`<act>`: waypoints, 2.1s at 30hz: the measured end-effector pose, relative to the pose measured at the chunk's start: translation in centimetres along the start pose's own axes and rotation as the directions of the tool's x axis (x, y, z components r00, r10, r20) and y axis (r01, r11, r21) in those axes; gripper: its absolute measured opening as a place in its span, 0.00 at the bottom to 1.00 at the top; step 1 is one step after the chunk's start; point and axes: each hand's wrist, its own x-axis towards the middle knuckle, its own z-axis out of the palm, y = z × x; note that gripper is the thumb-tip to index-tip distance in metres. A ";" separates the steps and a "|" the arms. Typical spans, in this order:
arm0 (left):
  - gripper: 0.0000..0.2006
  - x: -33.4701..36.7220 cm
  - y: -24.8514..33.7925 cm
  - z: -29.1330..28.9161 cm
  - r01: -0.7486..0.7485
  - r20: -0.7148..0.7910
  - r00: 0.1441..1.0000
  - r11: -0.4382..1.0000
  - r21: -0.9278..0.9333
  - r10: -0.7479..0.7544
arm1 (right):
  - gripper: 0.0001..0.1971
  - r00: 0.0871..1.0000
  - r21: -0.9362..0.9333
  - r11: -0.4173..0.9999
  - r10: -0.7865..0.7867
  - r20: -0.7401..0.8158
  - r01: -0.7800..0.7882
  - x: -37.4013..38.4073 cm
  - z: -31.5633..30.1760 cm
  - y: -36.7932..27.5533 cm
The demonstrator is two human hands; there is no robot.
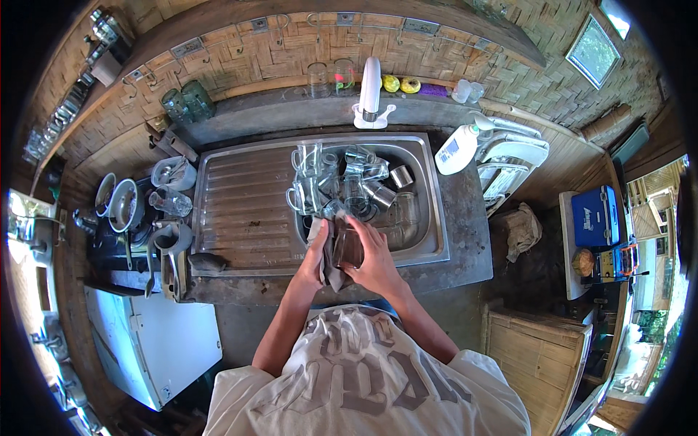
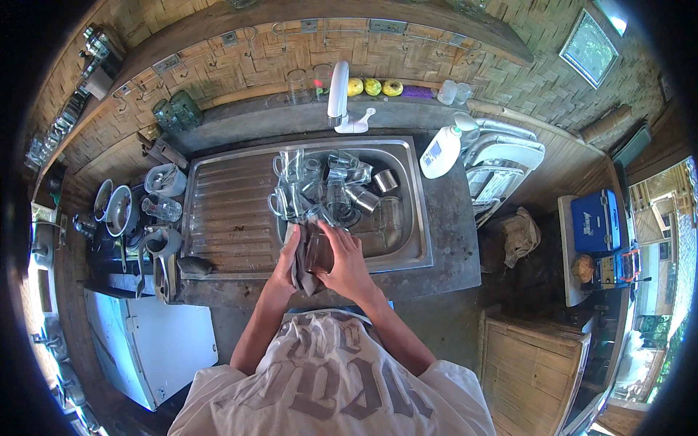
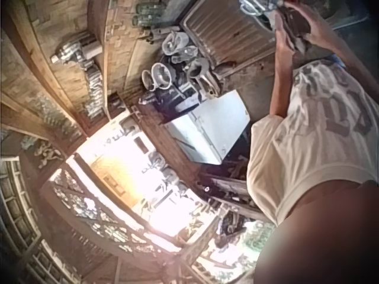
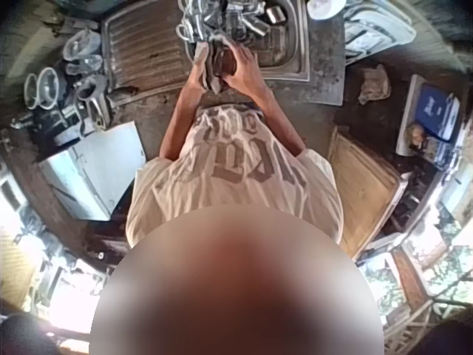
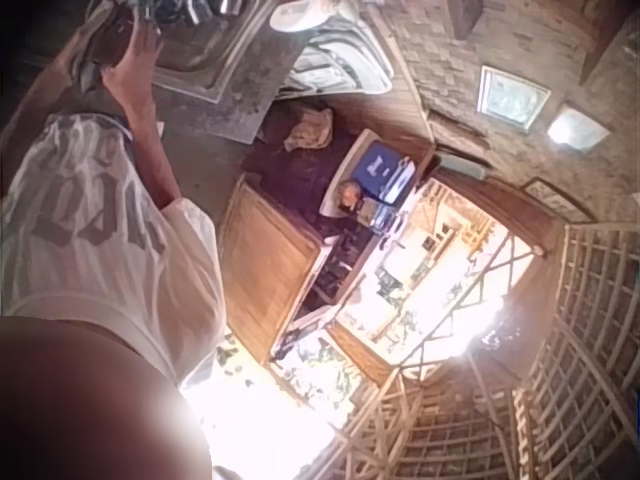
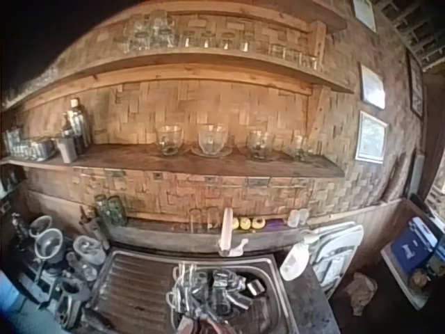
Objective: Drying clean drinking glasses with a cloth and organizing them onto a wooden shelf.
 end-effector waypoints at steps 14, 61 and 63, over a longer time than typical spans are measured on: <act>0.20 0.9 -0.3 -1.5 -0.042 -0.045 0.998 0.997 -0.065 0.039 | 0.35 0.987 0.318 0.946 -0.006 -0.158 0.057 0.4 1.6 1.9; 0.21 0.2 0.0 0.0 -0.121 -0.148 0.979 0.981 0.149 0.143 | 0.21 0.935 0.266 0.964 0.091 -0.343 0.004 0.2 1.6 0.8; 0.22 0.0 -0.4 -0.2 -0.104 -0.116 0.986 0.982 0.159 0.123 | 0.21 0.925 0.186 0.983 0.073 -0.373 -0.003 0.2 1.6 1.8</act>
